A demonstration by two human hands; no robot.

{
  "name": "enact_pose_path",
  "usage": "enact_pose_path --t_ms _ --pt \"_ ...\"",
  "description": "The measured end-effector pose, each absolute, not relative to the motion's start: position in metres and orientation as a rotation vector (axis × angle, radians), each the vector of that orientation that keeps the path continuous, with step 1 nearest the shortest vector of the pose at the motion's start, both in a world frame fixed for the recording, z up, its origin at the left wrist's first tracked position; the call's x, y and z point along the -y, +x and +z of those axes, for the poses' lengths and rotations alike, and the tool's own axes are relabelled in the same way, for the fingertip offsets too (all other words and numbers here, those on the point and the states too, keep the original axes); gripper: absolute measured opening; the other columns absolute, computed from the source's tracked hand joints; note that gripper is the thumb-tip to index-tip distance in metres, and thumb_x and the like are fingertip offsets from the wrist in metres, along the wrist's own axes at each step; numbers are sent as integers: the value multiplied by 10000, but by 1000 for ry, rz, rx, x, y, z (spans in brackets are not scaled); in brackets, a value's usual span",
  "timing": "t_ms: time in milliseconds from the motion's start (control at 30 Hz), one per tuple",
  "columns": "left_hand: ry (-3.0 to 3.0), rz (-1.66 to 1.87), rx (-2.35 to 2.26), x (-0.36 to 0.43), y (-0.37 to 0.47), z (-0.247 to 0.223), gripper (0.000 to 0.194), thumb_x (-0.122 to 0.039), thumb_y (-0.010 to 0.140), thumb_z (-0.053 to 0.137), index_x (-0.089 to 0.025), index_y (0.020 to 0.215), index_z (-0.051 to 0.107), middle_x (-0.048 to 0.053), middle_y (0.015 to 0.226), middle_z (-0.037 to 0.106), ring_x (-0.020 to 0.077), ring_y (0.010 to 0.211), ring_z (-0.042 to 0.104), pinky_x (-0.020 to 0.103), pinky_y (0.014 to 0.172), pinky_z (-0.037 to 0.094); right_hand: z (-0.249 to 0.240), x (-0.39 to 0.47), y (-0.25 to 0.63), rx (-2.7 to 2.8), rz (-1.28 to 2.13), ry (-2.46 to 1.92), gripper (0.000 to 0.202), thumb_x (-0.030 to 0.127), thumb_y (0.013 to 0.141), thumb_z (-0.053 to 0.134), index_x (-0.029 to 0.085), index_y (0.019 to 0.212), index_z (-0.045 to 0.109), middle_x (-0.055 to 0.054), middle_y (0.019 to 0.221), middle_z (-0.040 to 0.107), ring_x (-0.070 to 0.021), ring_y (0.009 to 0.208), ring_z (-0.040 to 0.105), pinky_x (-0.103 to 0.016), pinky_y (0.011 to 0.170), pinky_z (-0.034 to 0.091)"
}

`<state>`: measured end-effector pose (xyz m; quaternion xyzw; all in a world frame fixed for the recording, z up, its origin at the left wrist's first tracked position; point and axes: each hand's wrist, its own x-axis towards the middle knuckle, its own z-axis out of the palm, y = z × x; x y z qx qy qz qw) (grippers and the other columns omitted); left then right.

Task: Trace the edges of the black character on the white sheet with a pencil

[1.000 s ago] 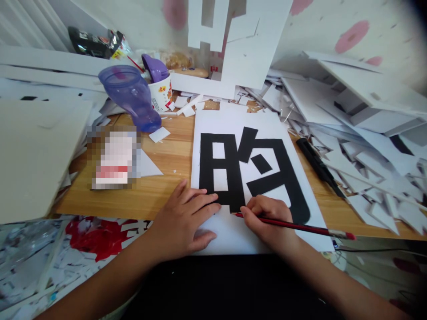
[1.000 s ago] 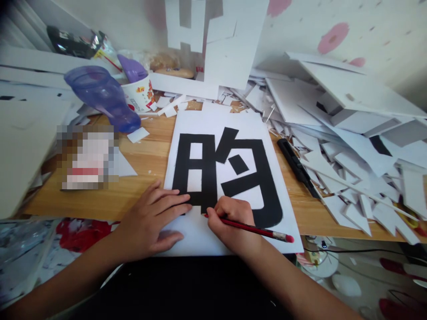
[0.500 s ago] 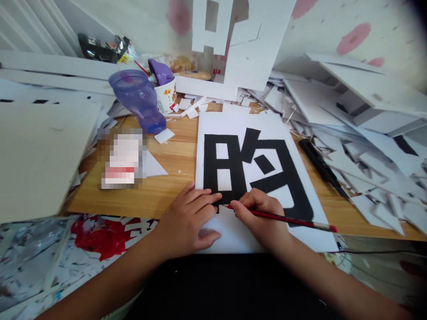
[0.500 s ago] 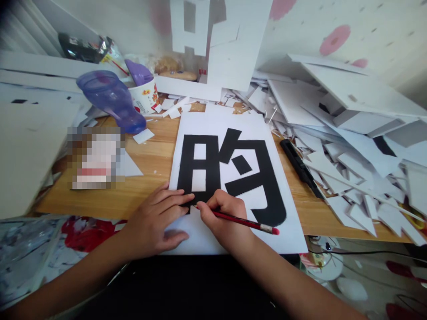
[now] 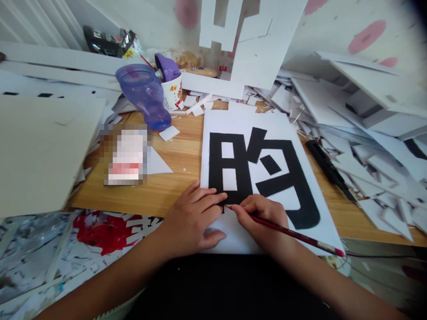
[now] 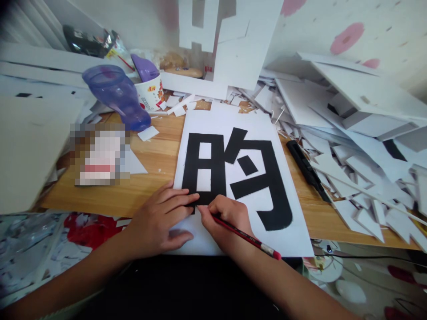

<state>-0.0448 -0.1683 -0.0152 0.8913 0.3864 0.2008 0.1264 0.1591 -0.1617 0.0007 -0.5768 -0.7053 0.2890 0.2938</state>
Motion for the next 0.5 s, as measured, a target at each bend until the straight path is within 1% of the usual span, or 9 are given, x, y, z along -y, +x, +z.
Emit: enact_pose_path --t_ms 200,500 --pt "2606 625 -1124 167 -44 -14 298 -428 792 649 -204 987 666 42 1264 640 276 1156 550 506 1105 270 0 165 163 1805 716 -1605 275 286 770 645 200 532 538 -1 545 652 -110 436 559 -219 415 385" --pt "2630 629 -1122 166 -44 -15 290 -438 780 665 -204 952 674 54 1254 645 280 1138 562 506 1088 309 -4 166 172 1708 691 -1602 320 270 776 630 212 508 464 3 539 636 -115 453 565 -224 427 394"
